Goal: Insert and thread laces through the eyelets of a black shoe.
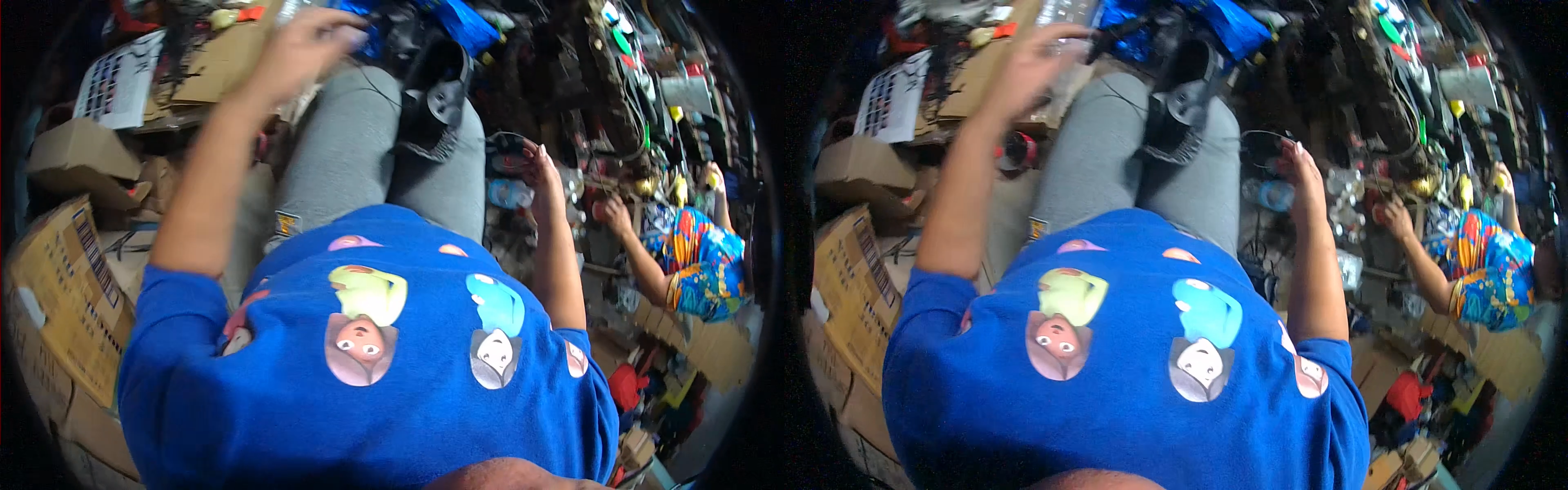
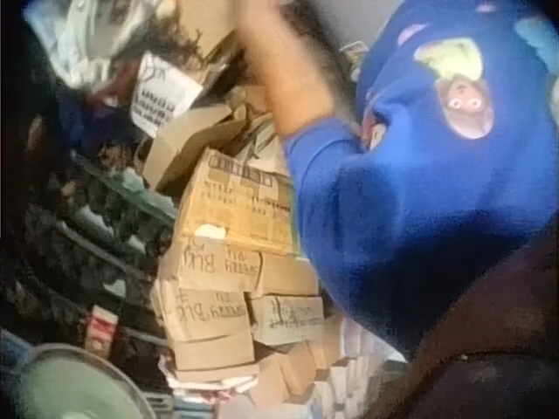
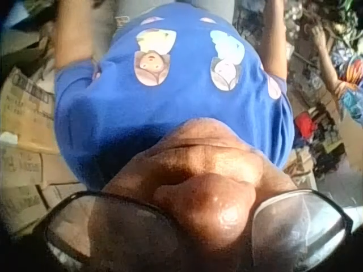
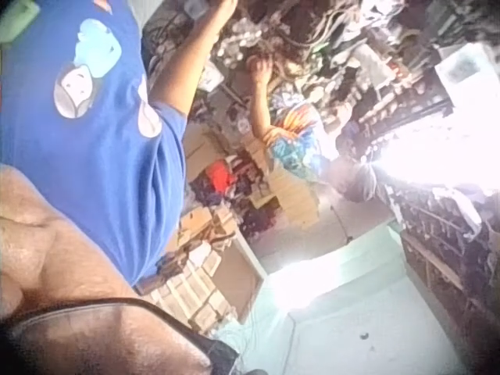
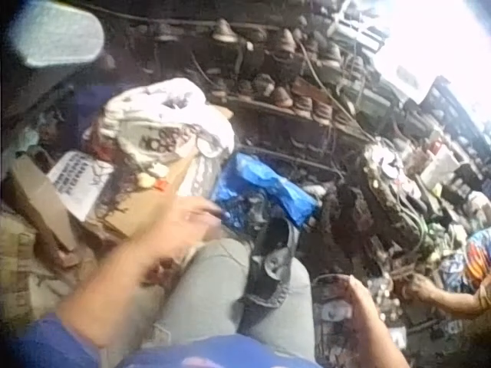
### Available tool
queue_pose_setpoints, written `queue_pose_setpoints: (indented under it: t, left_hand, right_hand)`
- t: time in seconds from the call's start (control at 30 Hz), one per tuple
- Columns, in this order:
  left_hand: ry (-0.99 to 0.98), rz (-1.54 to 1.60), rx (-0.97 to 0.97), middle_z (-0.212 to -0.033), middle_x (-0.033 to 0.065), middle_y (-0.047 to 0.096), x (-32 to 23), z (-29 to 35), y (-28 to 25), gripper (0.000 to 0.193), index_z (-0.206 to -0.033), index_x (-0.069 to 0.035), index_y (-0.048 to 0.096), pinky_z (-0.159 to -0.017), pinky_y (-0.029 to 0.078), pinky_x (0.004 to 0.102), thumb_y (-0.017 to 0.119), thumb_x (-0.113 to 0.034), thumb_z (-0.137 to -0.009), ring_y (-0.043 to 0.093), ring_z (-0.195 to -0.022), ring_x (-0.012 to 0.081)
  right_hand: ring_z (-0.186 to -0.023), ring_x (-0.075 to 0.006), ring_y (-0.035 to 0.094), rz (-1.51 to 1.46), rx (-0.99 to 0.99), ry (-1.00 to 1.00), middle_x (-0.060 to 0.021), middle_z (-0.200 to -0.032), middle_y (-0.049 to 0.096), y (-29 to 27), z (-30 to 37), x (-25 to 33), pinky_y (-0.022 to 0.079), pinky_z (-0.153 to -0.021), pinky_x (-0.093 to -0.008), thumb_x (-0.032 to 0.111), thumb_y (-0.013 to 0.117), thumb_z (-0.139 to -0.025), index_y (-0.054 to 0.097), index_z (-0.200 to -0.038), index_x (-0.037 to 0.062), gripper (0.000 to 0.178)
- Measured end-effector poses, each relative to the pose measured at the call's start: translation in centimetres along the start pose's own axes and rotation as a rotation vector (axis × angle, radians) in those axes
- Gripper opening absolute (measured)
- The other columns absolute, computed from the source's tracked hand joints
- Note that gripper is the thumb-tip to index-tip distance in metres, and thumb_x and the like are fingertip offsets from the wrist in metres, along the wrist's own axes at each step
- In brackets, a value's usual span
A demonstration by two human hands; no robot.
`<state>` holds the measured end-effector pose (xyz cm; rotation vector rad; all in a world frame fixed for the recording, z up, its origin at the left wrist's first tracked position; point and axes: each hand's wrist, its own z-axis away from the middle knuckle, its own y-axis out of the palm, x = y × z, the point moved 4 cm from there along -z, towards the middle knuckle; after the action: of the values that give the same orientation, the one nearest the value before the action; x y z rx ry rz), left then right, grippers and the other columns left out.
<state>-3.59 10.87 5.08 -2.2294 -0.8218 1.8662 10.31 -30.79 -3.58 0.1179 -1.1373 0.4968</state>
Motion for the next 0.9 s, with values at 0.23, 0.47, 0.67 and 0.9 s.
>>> queue_pose_setpoints:
  t: [0.23, 0.47, 0.67, 0.9]
  left_hand:
    - [0.107, -0.21, 0.742, -0.108, 0.0222, 0.062, -1.2, -3.5, 15.7, 0.068, -0.114, 0.0, 0.058, -0.087, 0.045, 0.042, 0.07, -0.053, -0.072, 0.058, -0.104, 0.0349]
    - [0.216, -0.293, 0.638, -0.105, 0.0174, 0.058, -0.1, -2.8, 15.8, 0.047, -0.096, -0.004, 0.066, -0.086, 0.045, 0.0397, 0.076, -0.039, -0.066, 0.055, -0.103, 0.0335]
    - [0.249, -0.278, 0.694, -0.117, 0.0216, 0.053, 0.3, -2.5, 15.0, 0.058, -0.108, 0.006, 0.06, -0.096, 0.041, 0.0385, 0.071, -0.04, -0.074, 0.051, -0.11, 0.0354]
    - [0.216, -0.204, 0.692, -0.11, 0.0182, 0.054, 1.0, -2.6, 14.1, 0.047, -0.103, 0.003, 0.06, -0.092, 0.042, 0.0375, 0.071, -0.033, -0.076, 0.052, -0.106, 0.0333]
  right_hand:
    - [-0.078, -0.0188, 0.056, 0.598, 0.221, -0.48, -0.0104, -0.083, 0.061, 8.5, 0.3, 8.4, 0.044, -0.073, -0.031, 0.029, 0.064, -0.086, 0.063, -0.089, -0.001, 0.03]
    - [-0.058, -0.0113, 0.04, 0.978, 0.407, -0.434, -0.006, -0.06, 0.041, 12.2, 3.2, 9.5, 0.037, -0.053, -0.031, 0.019, 0.066, -0.084, 0.05, -0.072, -0.0014, 0.028]
    - [-0.063, -0.0054, 0.036, 0.855, 0.551, -0.245, 0.0048, -0.066, 0.041, 10.2, 4.4, 8.2, 0.033, -0.053, -0.0257, 0.009, 0.058, -0.088, 0.05, -0.076, 0.0003, 0.017]
    - [-0.063, -0.0054, 0.035, 0.302, 0.401, -0.185, 0.0067, -0.066, 0.039, 6.7, 7.4, 9.1, 0.031, -0.054, -0.0255, 0.018, 0.06, -0.09, 0.046, -0.069, 0.003, 0.03]
